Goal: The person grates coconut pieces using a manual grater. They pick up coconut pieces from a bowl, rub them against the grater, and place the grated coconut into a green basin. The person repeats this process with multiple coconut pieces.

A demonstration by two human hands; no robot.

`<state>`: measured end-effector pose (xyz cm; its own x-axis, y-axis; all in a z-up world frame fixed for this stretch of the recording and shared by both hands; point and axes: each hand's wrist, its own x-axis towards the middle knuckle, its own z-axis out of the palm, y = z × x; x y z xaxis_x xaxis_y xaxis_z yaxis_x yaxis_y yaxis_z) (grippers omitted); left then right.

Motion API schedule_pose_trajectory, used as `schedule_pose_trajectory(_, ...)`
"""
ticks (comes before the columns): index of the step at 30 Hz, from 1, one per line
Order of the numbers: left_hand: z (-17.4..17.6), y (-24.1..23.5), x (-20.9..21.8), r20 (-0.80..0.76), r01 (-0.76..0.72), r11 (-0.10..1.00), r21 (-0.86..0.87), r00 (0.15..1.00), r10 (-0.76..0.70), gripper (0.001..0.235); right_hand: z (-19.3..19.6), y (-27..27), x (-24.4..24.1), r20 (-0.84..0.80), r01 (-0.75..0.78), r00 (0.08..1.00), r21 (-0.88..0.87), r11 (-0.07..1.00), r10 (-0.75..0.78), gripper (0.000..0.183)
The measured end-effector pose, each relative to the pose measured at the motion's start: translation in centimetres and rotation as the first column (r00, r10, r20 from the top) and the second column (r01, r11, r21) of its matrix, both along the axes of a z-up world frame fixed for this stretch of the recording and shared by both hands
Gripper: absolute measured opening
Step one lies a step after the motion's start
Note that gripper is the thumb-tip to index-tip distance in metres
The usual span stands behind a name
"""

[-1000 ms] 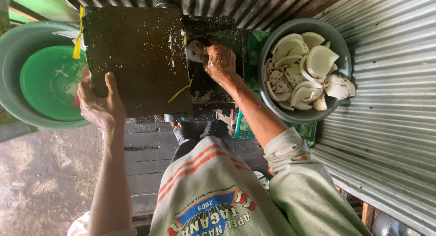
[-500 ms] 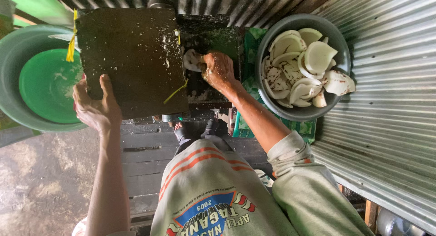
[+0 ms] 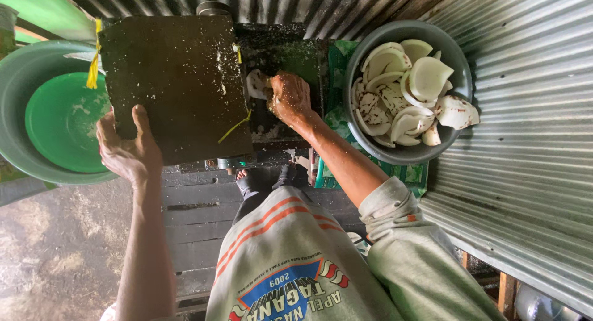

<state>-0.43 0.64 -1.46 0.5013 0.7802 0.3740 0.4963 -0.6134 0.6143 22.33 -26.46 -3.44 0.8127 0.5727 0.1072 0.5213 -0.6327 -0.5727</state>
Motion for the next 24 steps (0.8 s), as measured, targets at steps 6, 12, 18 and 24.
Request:
schedule_pose_trajectory(6,-0.3,0.1,-0.2,-0.036,-0.021,1.000,-0.018,0.999,0.021,0.050,-0.4,-0.4,0.2,0.055,-0.024,0.998,0.043,0.999,0.021,0.024)
schedule_pose_trajectory(12,-0.4,0.4,-0.2,-0.063,-0.033,0.999,-0.028,0.998,0.031,0.050,-0.6,-0.7,0.7,0.012,-0.060,0.998,-0.075,0.995,0.061,0.021)
schedule_pose_trajectory(18,-0.8,0.5,-0.4,-0.082,-0.028,0.998,-0.049,0.996,0.024,0.054,0.3,-1.1,0.7,-0.169,-0.098,0.982,-0.085,0.992,0.082,0.017)
schedule_pose_trajectory(24,-0.6,0.7,-0.1,-0.086,-0.019,1.000,-0.004,0.996,0.019,0.051,0.0,-0.2,1.3,-0.073,-0.137,0.989,-0.086,0.987,0.131,0.017)
